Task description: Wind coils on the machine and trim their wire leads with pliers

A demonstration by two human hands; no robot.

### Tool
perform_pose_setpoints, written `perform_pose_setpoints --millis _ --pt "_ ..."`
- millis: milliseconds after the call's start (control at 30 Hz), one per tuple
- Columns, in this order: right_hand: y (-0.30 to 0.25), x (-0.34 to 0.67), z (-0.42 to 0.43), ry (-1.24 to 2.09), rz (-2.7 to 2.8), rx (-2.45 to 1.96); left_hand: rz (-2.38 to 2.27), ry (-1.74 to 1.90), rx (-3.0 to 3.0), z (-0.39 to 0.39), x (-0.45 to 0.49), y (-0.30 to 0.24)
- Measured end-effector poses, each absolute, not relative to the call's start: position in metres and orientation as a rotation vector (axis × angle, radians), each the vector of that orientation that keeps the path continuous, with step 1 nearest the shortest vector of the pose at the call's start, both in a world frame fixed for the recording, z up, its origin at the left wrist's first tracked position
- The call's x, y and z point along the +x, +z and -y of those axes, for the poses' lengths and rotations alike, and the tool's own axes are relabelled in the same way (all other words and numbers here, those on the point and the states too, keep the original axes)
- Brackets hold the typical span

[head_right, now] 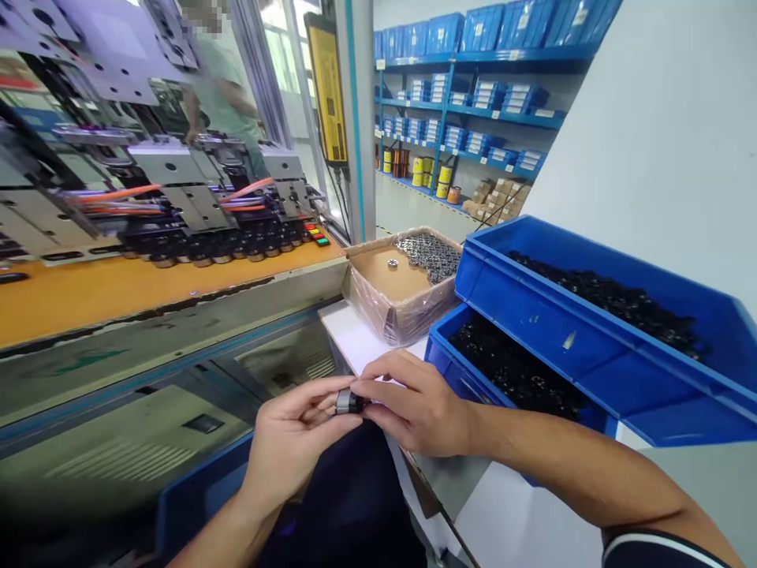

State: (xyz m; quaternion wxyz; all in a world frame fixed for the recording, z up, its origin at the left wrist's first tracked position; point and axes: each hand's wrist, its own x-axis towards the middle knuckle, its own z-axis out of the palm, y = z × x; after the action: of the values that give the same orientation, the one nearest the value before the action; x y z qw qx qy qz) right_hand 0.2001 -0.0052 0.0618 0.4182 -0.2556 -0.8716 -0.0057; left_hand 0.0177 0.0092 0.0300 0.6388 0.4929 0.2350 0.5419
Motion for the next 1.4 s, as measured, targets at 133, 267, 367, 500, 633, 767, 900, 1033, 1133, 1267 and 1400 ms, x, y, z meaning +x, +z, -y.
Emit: perform_pose_setpoints --millis 133,267,367,500,633,767,900,1033,1133,1267,1400 --pt "0.059 0.202 0.005 -0.079 2.208 -0.599 -0.531 1.202 1.102 -0.008 0.016 0.028" --pt "0.059 0.203 0.006 -0.192 2.234 -0.608 -0.522 1.136 1.098 -0.010 0.011 0.027" --pt "0.059 0.202 0.007 -0.253 2.265 -0.613 -0.514 1.105 1.089 -0.009 0.011 0.028" --pt "0.055 0.202 0.008 -0.401 2.262 -0.567 -0.524 1.194 1.044 0.001 0.022 0.029" --pt "0.053 0.203 0.010 -0.411 2.226 -0.579 -0.532 1.312 1.120 0.007 0.029 0.027" --pt "0.055 0.201 0.013 -0.211 2.172 -0.642 -0.583 1.492 1.622 -0.002 0.017 0.028" --pt "0.058 0.199 0.014 -0.104 2.185 -0.621 -0.585 1.569 1.947 -0.007 0.008 0.031" --pt "0.058 0.199 0.013 -0.142 2.177 -0.628 -0.649 1.496 1.748 -0.003 0.013 0.028" --pt "0.056 0.199 0.012 -0.244 2.179 -0.632 -0.612 1.391 1.423 -0.004 0.021 0.023" --pt "0.056 0.199 0.012 -0.217 2.151 -0.671 -0.444 1.147 1.020 -0.008 0.028 0.018" --pt "0.059 0.200 0.011 -0.065 2.141 -0.656 -0.275 0.974 0.855 -0.009 0.027 0.014"
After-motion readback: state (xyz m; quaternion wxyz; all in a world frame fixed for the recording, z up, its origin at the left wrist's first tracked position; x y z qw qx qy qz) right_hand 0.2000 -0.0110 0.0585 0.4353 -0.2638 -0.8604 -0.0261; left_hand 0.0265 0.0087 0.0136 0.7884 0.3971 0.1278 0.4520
